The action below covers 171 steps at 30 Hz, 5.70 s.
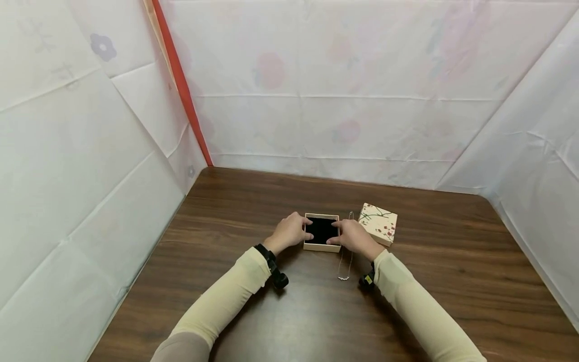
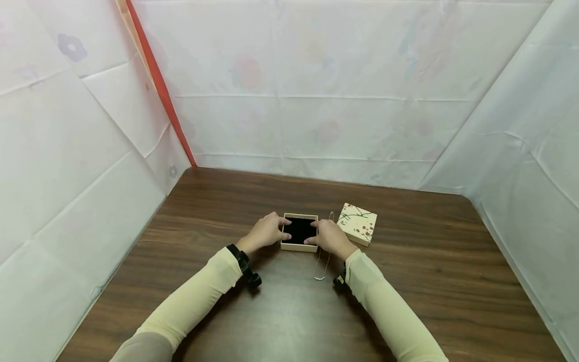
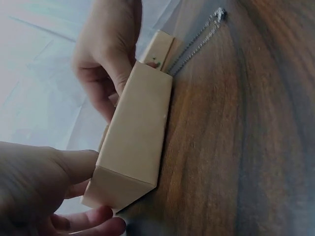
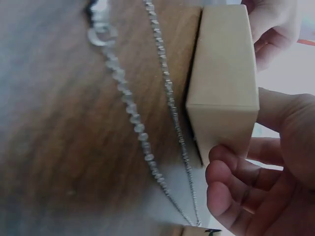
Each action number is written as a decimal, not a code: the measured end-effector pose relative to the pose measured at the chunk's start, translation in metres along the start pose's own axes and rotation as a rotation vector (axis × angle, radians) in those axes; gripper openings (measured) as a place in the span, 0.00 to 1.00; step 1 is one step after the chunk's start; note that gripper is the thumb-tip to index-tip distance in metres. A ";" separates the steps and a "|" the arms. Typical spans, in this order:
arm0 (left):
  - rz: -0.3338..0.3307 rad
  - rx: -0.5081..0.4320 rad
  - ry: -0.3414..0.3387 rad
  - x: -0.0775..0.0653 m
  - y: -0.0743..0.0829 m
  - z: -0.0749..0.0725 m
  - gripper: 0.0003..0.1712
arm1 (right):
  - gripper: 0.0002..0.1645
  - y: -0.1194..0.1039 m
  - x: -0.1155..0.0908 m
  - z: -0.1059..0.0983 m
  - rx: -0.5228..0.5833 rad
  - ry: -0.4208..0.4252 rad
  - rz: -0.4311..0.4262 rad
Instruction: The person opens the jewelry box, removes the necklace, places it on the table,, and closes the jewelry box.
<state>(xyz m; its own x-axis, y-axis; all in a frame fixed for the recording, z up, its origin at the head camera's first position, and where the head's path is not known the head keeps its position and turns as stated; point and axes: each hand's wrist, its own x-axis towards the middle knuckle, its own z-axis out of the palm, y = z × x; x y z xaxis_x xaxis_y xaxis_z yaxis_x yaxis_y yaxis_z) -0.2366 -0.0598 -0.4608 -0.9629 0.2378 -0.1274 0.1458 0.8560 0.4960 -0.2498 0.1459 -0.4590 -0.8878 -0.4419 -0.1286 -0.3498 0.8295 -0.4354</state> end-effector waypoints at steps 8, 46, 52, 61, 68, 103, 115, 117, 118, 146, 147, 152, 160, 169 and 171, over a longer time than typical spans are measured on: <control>-0.003 0.039 -0.008 0.001 0.007 -0.001 0.23 | 0.34 -0.004 0.004 -0.004 -0.033 -0.015 0.016; 0.028 0.026 0.016 -0.006 0.001 0.018 0.21 | 0.31 -0.003 -0.004 0.016 -0.096 0.014 0.012; 0.043 0.015 0.033 -0.004 0.005 0.014 0.20 | 0.31 0.001 -0.002 0.011 -0.073 0.026 0.025; 0.047 -0.038 0.064 0.006 0.001 0.015 0.26 | 0.34 0.003 -0.001 0.002 -0.110 0.055 0.023; 0.045 -0.137 0.136 0.004 -0.001 0.017 0.41 | 0.39 0.001 -0.003 0.004 -0.104 0.105 0.006; 0.194 -0.200 -0.123 0.000 -0.032 0.016 0.76 | 0.44 0.054 -0.019 -0.026 -0.011 0.270 -0.035; 0.183 -0.190 -0.152 0.002 -0.035 0.018 0.77 | 0.54 0.078 -0.020 -0.037 -0.024 0.209 0.049; 0.186 -0.189 -0.146 0.002 -0.033 0.018 0.77 | 0.55 0.082 -0.020 -0.039 -0.028 0.209 0.048; 0.189 -0.186 -0.141 0.002 -0.032 0.017 0.77 | 0.56 0.084 -0.019 -0.039 -0.035 0.210 0.048; 0.188 -0.093 -0.100 0.007 -0.029 0.014 0.74 | 0.66 0.114 -0.023 -0.045 -0.060 0.008 0.074; 0.193 -0.097 -0.099 0.007 -0.029 0.013 0.74 | 0.66 0.113 -0.024 -0.045 -0.057 0.013 0.074; 0.207 -0.102 -0.096 0.007 -0.026 0.013 0.74 | 0.63 0.112 -0.026 -0.048 -0.070 0.035 0.070; 0.227 -0.088 -0.099 0.005 -0.028 0.016 0.75 | 0.63 0.108 -0.028 -0.048 -0.065 0.047 0.056; 0.203 -0.082 -0.110 0.002 -0.028 0.013 0.74 | 0.62 0.087 -0.025 -0.049 -0.032 0.081 0.008; 0.202 -0.078 -0.104 0.002 -0.028 0.012 0.74 | 0.61 0.080 -0.024 -0.050 -0.026 0.095 -0.013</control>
<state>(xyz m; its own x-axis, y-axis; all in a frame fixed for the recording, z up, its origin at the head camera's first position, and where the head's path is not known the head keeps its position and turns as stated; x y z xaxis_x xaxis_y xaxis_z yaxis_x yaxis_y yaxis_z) -0.2403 -0.0776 -0.4855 -0.8869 0.4501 -0.1043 0.3114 0.7492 0.5845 -0.2712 0.2399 -0.4462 -0.9073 -0.4189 -0.0372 -0.3678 0.8333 -0.4127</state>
